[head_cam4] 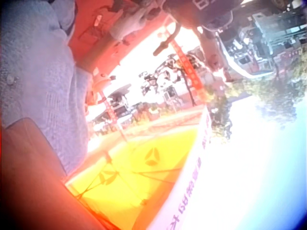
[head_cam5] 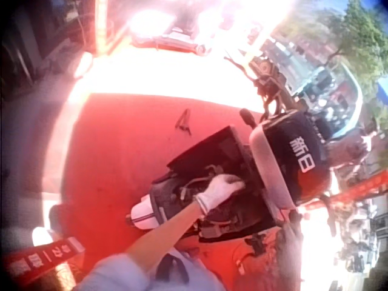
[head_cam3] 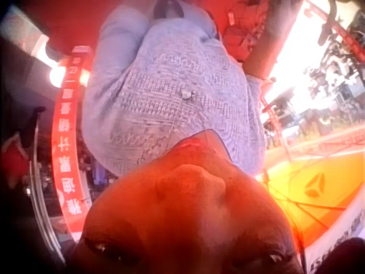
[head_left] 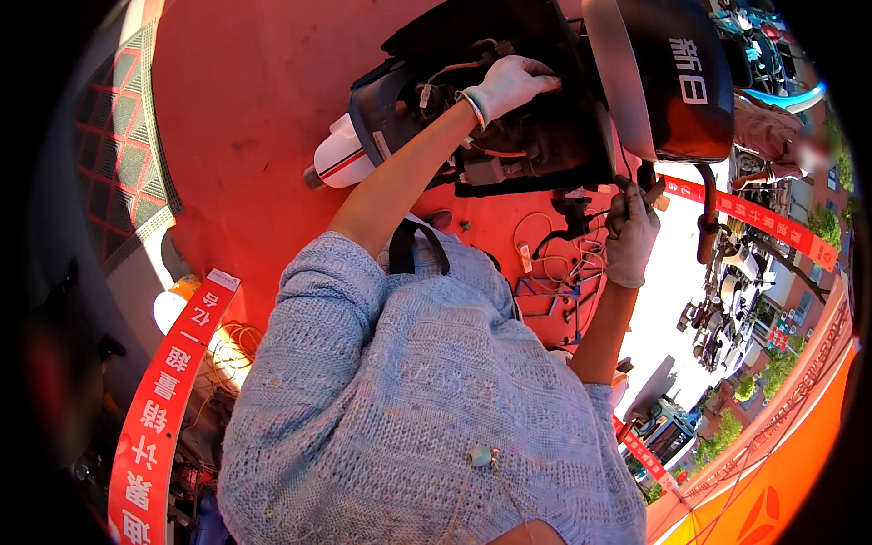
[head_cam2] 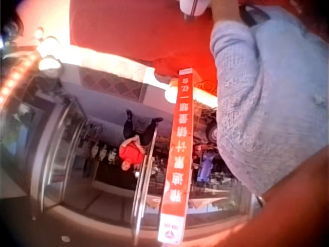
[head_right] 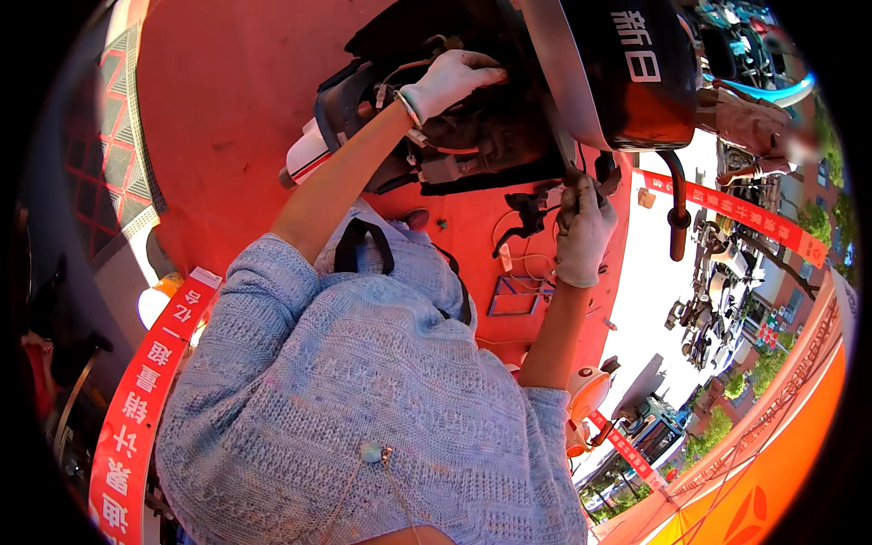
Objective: The person repairs a scooter's handlebar assembly in a workshop. They connect electrical wires, secure components with a hammer and pliers, and adjust the handlebar controls.
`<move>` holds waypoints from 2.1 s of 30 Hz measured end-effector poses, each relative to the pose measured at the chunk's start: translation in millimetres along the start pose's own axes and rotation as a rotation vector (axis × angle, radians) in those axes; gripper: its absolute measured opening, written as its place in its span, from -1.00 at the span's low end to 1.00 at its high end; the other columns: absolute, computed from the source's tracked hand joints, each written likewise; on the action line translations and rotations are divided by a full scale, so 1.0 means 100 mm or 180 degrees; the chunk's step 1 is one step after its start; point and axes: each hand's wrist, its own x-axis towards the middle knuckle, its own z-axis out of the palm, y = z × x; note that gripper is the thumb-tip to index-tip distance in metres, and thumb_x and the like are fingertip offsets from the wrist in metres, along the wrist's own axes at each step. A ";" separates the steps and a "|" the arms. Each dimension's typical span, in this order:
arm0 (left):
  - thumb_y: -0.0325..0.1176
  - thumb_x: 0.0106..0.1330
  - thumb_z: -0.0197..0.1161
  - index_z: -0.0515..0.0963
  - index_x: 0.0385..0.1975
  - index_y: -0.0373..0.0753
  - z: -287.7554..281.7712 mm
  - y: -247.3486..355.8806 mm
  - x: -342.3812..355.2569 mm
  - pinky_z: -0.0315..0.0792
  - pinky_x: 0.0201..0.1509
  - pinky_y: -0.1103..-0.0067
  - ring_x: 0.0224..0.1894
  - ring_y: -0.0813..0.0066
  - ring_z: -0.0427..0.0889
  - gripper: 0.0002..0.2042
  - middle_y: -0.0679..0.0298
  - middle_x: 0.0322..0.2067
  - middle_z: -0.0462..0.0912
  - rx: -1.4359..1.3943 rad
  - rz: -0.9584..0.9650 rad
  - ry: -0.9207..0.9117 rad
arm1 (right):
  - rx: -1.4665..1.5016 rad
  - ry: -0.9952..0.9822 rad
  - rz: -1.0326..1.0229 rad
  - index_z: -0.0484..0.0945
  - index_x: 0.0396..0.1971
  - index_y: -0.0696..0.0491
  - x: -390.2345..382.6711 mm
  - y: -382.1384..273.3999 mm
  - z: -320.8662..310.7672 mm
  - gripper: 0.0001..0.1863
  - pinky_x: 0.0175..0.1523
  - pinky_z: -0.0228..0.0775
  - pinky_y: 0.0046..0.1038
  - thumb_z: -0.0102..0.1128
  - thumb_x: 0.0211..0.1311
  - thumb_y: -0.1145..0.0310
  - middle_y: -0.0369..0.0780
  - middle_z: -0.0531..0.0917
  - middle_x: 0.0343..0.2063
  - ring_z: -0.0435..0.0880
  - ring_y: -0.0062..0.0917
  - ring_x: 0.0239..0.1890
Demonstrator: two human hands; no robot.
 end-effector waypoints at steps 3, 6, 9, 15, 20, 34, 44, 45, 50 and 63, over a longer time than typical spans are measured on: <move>-0.08 0.26 0.12 0.57 -0.09 -0.23 0.08 -0.04 -0.08 0.44 -0.01 0.50 -0.14 0.21 0.61 -0.62 0.13 -0.21 0.65 -0.0350 0.0375 -0.0357 | -0.0485 -0.0269 -0.0328 0.46 -0.07 0.30 0.05 0.07 -0.01 -0.73 -0.62 -0.19 -0.72 -0.12 0.37 0.48 -0.45 0.21 -0.64 0.04 -0.84 -0.69; -0.20 0.32 0.05 0.43 0.05 -0.30 0.05 -0.16 -0.24 0.47 -0.06 0.40 -0.09 0.04 0.55 -0.61 0.03 -0.09 0.54 0.1630 0.1489 -0.0785 | 0.0002 -0.0441 -0.0306 0.42 -0.03 0.33 0.02 0.02 -0.04 -0.71 -0.62 -0.22 -0.72 -0.14 0.38 0.47 -0.46 0.12 -0.66 -0.02 -0.84 -0.69; -0.35 0.28 0.01 0.21 0.22 -0.18 0.27 -0.13 -0.74 0.46 -0.08 0.34 -0.13 0.05 0.55 -0.53 0.06 0.04 0.42 0.2014 0.1028 -0.0507 | -0.0720 -0.0228 -0.1222 0.45 -0.08 0.32 -0.03 0.00 -0.18 -0.68 -0.63 -0.22 -0.71 -0.22 0.42 0.42 -0.47 0.05 -0.70 -0.10 -0.82 -0.71; -0.31 0.29 0.07 0.58 -0.17 -0.04 0.18 -0.63 -0.82 0.46 -0.10 0.39 -0.22 0.13 0.58 -0.81 0.30 -0.19 0.58 0.1554 0.0690 0.0982 | 0.0550 -0.0196 -0.0331 0.48 -0.13 0.30 -0.13 -0.11 -0.28 -0.69 -0.67 -0.28 -0.69 -0.17 0.41 0.36 -0.48 0.07 -0.74 -0.10 -0.83 -0.76; -0.28 0.25 0.09 0.56 -0.09 0.17 -0.08 -0.47 -0.57 0.47 -0.18 0.44 -0.23 0.27 0.56 -0.74 0.30 -0.34 0.55 0.3018 0.1043 0.0853 | 0.0253 -0.0182 -0.0466 0.49 -0.16 0.28 -0.12 -0.11 -0.27 -0.69 -0.68 -0.28 -0.68 -0.14 0.39 0.33 -0.47 0.10 -0.76 -0.09 -0.83 -0.77; -0.28 0.26 0.06 0.56 -0.14 0.13 -0.18 0.06 -0.06 0.52 -0.32 0.41 -0.28 0.31 0.64 -0.78 0.30 -0.32 0.63 0.3901 0.1343 -0.0415 | 0.0394 -0.0402 0.0135 0.50 -0.21 0.25 -0.17 -0.08 -0.19 -0.70 -0.66 -0.26 -0.69 -0.07 0.37 0.30 -0.47 0.15 -0.75 -0.03 -0.83 -0.76; -0.18 0.10 0.23 0.52 -0.01 -0.08 -0.06 -0.02 0.34 0.50 -0.16 0.39 -0.24 0.15 0.62 -0.59 0.10 -0.28 0.63 0.2735 0.1121 -0.1122 | 0.0369 -0.0427 0.0240 0.51 -0.21 0.24 -0.13 0.02 -0.22 -0.70 -0.66 -0.23 -0.70 -0.06 0.36 0.29 -0.47 0.17 -0.73 -0.01 -0.83 -0.75; -0.16 0.08 0.22 0.55 -0.04 -0.10 -0.09 0.06 0.37 0.48 -0.09 0.41 -0.16 0.11 0.59 -0.59 0.07 -0.20 0.61 0.2171 0.0173 -0.1481 | 0.0437 -0.0466 0.0242 0.51 -0.22 0.24 -0.12 0.04 -0.22 -0.70 -0.66 -0.24 -0.71 -0.07 0.37 0.29 -0.47 0.17 -0.73 -0.02 -0.83 -0.75; -0.15 0.12 0.18 0.55 -0.08 -0.13 0.01 0.12 0.28 0.49 -0.14 0.38 -0.23 0.14 0.61 -0.62 0.09 -0.30 0.63 0.3567 0.0917 -0.1254 | 0.0463 -0.0627 0.0181 0.50 -0.23 0.23 -0.09 0.04 -0.19 -0.71 -0.64 -0.24 -0.71 -0.09 0.38 0.30 -0.46 0.16 -0.73 -0.02 -0.84 -0.75; -0.20 0.23 0.14 0.48 -0.06 -0.28 -0.49 -0.09 -0.15 0.38 -0.03 0.42 -0.10 0.18 0.56 -0.64 0.10 -0.22 0.62 0.2591 0.0485 -0.1535 | 0.0508 -0.0542 0.0377 0.53 -0.28 0.19 0.02 0.22 -0.22 -0.75 -0.68 -0.20 -0.71 -0.05 0.37 0.31 -0.46 0.23 -0.74 0.02 -0.86 -0.77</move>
